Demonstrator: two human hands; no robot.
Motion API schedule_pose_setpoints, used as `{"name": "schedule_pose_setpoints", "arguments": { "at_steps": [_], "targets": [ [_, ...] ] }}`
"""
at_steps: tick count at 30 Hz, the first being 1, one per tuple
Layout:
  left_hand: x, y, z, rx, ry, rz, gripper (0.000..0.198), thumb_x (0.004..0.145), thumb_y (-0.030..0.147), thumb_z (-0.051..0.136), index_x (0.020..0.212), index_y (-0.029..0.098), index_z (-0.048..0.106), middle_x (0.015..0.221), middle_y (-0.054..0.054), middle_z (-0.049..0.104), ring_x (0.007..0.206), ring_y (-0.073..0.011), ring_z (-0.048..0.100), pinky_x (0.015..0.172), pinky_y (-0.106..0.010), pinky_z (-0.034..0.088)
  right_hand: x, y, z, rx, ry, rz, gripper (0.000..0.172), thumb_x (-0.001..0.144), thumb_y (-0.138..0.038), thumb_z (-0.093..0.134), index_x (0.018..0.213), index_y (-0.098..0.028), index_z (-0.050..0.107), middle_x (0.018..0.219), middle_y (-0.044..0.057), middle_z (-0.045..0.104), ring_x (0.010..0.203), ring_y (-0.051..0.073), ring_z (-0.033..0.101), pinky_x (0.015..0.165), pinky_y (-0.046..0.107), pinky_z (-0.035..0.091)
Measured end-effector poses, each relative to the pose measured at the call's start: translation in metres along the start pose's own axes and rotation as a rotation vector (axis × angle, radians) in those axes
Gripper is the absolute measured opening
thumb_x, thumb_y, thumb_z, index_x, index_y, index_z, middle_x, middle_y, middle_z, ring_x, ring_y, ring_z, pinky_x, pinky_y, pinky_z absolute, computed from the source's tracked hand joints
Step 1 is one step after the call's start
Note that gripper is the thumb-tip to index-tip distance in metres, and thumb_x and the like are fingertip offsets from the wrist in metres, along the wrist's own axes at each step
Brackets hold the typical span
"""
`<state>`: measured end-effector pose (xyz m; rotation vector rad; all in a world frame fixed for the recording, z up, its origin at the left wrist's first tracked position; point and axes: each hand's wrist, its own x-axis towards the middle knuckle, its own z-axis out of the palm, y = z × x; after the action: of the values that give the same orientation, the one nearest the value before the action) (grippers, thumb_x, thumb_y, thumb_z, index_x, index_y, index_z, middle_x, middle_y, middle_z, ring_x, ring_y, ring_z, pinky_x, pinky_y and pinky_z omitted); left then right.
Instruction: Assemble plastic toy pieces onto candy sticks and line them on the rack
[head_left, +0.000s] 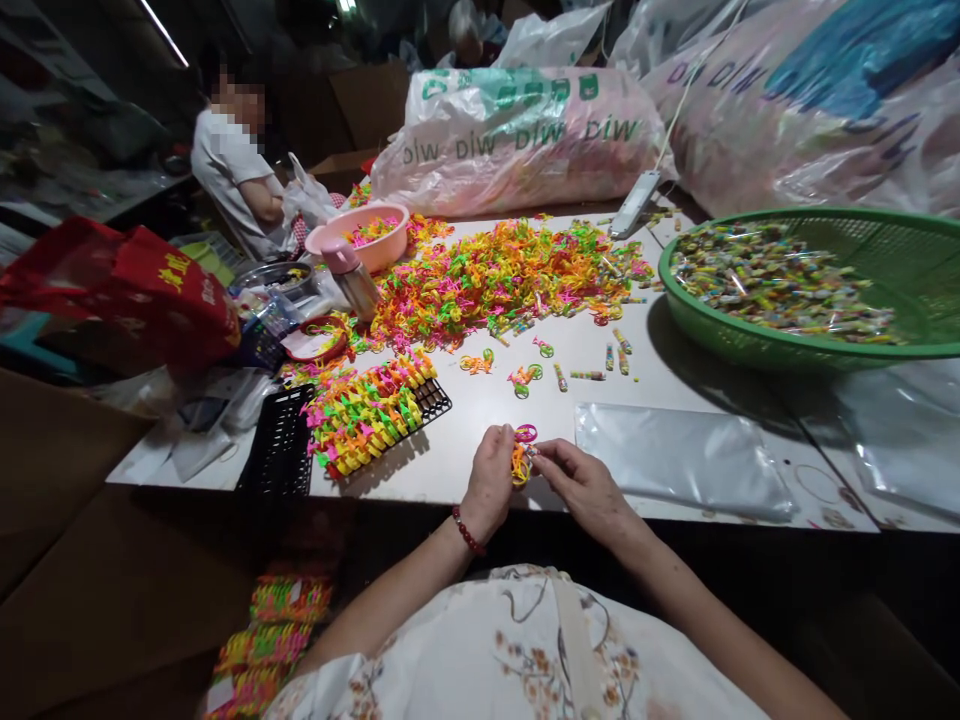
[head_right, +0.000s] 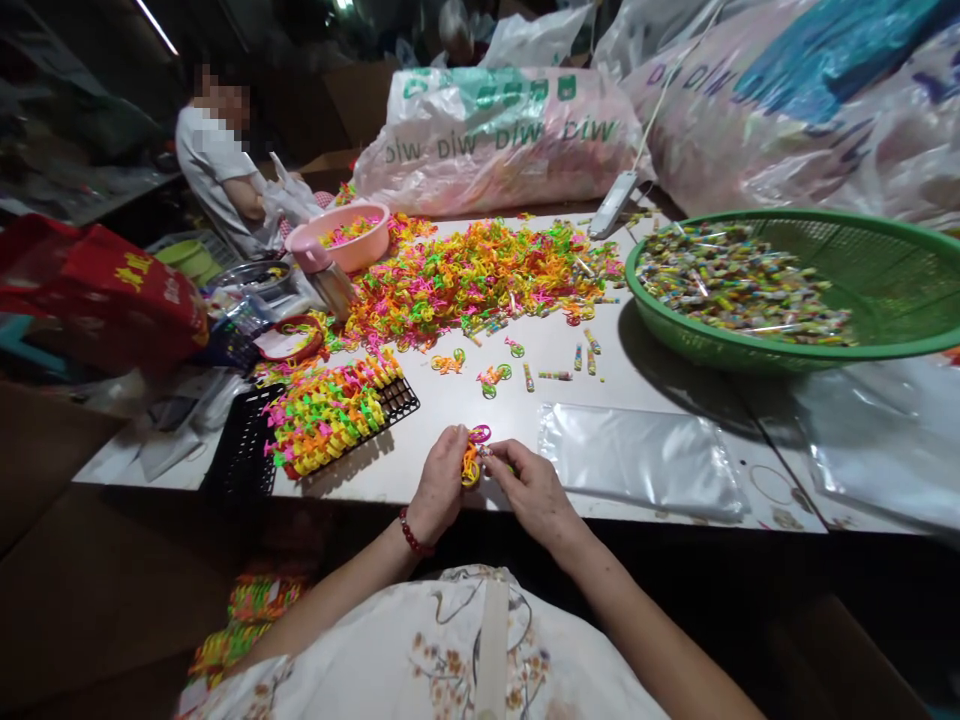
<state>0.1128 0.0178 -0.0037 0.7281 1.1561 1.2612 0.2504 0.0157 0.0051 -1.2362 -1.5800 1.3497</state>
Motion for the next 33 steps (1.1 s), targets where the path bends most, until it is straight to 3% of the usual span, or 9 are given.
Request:
{"name": "schedule_pose_setpoints", "arguments": {
  "at_steps": [11,17,20,25,30,33],
  "targets": [
    [0.008,-0.012,-0.007,0.126,-0.023,0.057,0.042,0.087,0.060,0.053,0.079,0.019,0.047,0.070,0.004,0.047,0.061,-0.0089,0.043,0.055,-0.022,0.037,-0.003,-0.001,-0.002,0.012,0.029,-0.011,0.025,0.088,-0.042,0.062,0.099,-0.020,0.068,0.094,0.002,0.070,0.087,0.017,0.062,0.079,0.029,0.046],
    [0.010,-0.019,-0.010,0.181,-0.024,0.041,0.039,0.091,0.058,0.048,0.082,0.020,0.047,0.068,0.004,0.048,0.059,-0.0099,0.044,0.055,-0.023,0.036,-0.002,0.006,-0.001,0.095,0.032,0.155,0.035,0.088,-0.050,0.059,0.099,-0.018,0.067,0.081,0.001,0.067,0.059,0.011,0.049,0.056,0.025,0.039],
    [0.011,-0.021,-0.012,0.216,-0.017,0.049,0.038,0.092,0.057,0.047,0.082,0.020,0.047,0.068,0.004,0.048,0.059,-0.0100,0.045,0.056,-0.023,0.036,-0.002,0.007,-0.001,0.114,0.014,0.168,0.035,0.087,-0.050,0.059,0.100,-0.018,0.068,0.077,-0.001,0.064,0.056,0.009,0.044,0.053,0.024,0.036],
    [0.011,-0.020,-0.013,0.283,-0.038,0.053,0.040,0.092,0.058,0.045,0.080,0.020,0.047,0.068,0.004,0.049,0.061,-0.0104,0.045,0.056,-0.023,0.036,-0.003,0.005,-0.003,0.096,0.027,0.119,0.031,0.086,-0.046,0.061,0.097,-0.019,0.069,0.080,0.000,0.066,0.063,0.011,0.051,0.057,0.024,0.039],
    [0.011,-0.015,-0.014,0.337,-0.043,0.036,0.042,0.089,0.059,0.049,0.073,0.020,0.045,0.065,0.004,0.048,0.061,-0.0107,0.044,0.058,-0.023,0.037,-0.002,0.006,-0.007,0.087,0.007,0.070,0.025,0.084,-0.042,0.065,0.094,-0.021,0.071,0.091,0.002,0.071,0.084,0.017,0.062,0.078,0.027,0.046],
    [0.013,-0.014,-0.014,0.358,-0.045,0.023,0.043,0.088,0.059,0.051,0.070,0.020,0.045,0.064,0.003,0.048,0.060,-0.0113,0.044,0.059,-0.024,0.037,-0.002,0.007,-0.005,0.066,-0.025,0.040,0.023,0.084,-0.041,0.065,0.092,-0.020,0.072,0.090,0.002,0.072,0.086,0.018,0.063,0.082,0.029,0.046]
  ]
}}
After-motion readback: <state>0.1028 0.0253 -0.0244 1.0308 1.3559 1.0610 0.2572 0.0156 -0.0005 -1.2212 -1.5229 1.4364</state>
